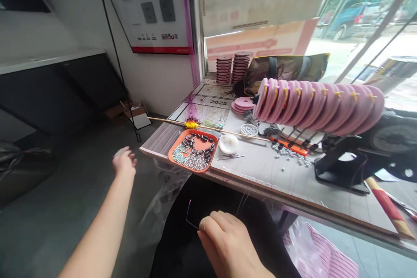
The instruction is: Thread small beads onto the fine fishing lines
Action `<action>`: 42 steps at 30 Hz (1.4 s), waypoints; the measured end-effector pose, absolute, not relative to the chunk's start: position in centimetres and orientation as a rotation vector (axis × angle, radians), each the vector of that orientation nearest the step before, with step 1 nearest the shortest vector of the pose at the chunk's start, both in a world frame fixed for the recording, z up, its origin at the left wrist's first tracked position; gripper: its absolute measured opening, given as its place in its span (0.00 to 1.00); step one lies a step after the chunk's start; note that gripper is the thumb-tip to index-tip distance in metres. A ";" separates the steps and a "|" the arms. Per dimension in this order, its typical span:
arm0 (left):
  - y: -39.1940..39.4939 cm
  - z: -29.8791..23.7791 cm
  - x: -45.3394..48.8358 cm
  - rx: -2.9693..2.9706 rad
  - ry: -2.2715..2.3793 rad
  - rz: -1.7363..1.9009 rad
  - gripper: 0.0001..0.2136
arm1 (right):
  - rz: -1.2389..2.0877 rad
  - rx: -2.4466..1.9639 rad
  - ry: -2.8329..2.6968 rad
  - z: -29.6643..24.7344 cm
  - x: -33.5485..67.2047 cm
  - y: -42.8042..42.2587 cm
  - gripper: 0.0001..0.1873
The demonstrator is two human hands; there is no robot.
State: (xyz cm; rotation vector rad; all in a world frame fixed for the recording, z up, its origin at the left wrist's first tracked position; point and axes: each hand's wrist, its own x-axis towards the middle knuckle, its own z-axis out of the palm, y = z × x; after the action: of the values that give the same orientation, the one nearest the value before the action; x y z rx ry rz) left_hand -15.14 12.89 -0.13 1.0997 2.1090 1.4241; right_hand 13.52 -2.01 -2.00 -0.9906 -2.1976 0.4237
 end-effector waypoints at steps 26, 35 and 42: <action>20.8 6.9 -1.7 2.515 1.901 0.294 0.09 | 0.533 -0.950 -1.936 -2.5 14.0 -2.1 0.09; 17.0 7.1 -3.1 2.465 1.834 0.115 0.08 | 0.590 -0.950 -1.898 -2.7 14.3 -2.0 0.07; 13.5 6.0 -3.2 2.356 1.854 0.071 0.05 | 0.623 -0.932 -1.921 -2.6 13.8 -2.0 0.08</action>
State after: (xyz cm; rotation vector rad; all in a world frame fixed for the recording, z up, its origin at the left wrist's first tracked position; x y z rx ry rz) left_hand -3.19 13.47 5.96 2.3563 1.8542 0.0713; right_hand 13.76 -1.97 -2.59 -0.9325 -1.9214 0.6234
